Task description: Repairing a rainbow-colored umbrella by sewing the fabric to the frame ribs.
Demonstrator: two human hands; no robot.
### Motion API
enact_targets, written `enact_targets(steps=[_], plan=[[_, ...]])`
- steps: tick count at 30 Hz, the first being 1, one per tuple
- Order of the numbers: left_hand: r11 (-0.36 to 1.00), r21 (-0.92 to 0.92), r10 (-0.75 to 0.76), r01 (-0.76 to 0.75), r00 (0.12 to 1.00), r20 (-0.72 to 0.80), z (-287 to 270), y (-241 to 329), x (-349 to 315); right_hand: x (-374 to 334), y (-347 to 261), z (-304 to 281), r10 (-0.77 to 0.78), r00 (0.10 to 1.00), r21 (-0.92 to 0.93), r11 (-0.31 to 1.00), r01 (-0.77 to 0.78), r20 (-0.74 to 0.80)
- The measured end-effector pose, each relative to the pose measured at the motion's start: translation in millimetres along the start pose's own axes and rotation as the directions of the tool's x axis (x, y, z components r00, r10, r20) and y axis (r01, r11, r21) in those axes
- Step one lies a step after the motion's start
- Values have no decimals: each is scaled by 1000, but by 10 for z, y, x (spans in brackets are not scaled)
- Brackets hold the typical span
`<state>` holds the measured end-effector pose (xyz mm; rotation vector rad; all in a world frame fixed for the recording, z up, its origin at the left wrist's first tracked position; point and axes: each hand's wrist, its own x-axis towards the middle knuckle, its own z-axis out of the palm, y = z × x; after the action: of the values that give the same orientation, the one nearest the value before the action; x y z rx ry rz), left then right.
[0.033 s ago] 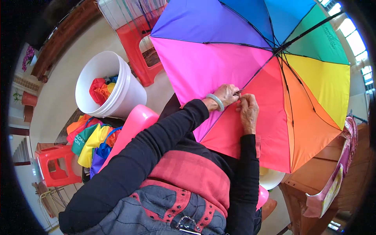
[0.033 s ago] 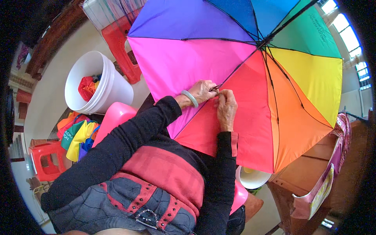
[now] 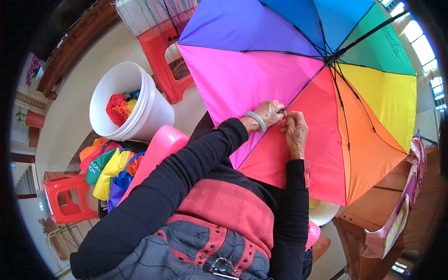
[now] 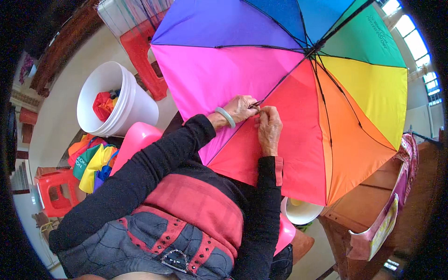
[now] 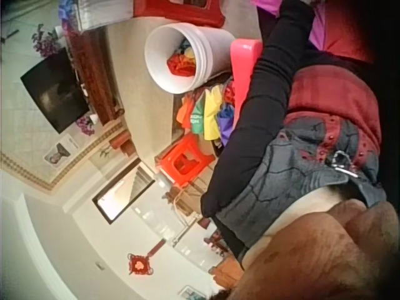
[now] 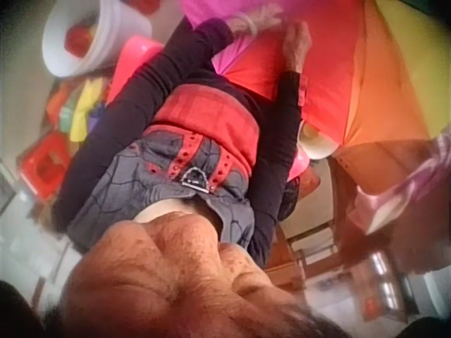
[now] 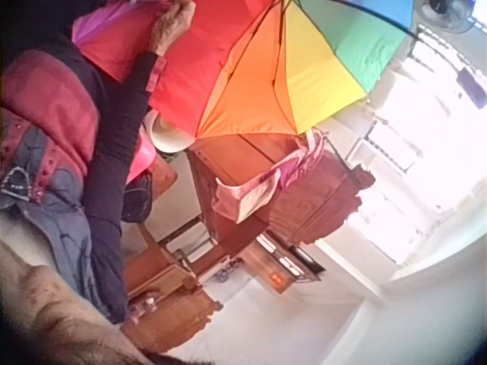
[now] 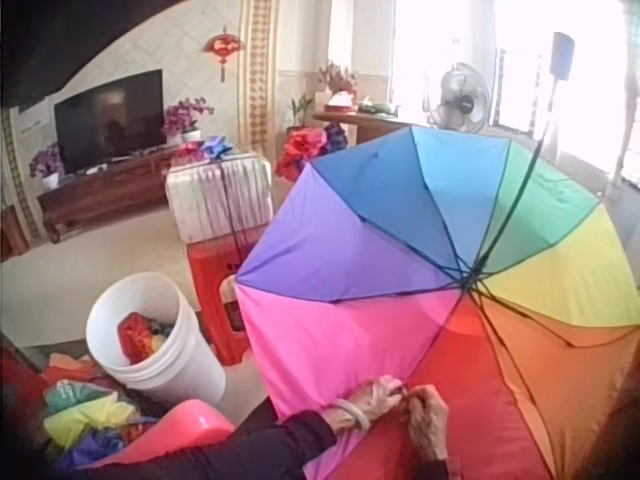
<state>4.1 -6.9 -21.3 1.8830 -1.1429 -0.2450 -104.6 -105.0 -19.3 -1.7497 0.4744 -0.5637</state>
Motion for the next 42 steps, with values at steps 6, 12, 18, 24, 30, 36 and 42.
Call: enact_targets(steps=[6, 12, 18, 24, 30, 36, 42], plan=[[992, -112, -58, 62, 997, 42, -29, 36, -3, 19, 38, -26, 32, 999, 46, 998, -34, 28], [999, -7, -50, 50, 998, 25, -40, 51, -5, 28, 14, 2, 5, 1000, 5, 1000, -5, -5], [999, 47, 5, -3, 999, -45, 17, -11, -30, 16, -18, 23, 24, 1000, 61, 998, -23, -19], [989, -85, -121, 123, 992, 30, -89, 44, -14, 63, 26, 9, 123, 992, 161, 980, -119, -17], [882, -244, -377, 403, 914, 149, -188, 171, -52, 57, 23, 9, 125, 992, 171, 978, -122, -6], [860, -273, -402, 432, 902, 161, -200, 127, -68, 39, -50, 47, 54, 998, -12, 998, -54, 23], [869, -286, -369, 404, 914, 171, -186, 164, -58, 109, 175, 89, -9, 999, -222, 975, 20, 47]])
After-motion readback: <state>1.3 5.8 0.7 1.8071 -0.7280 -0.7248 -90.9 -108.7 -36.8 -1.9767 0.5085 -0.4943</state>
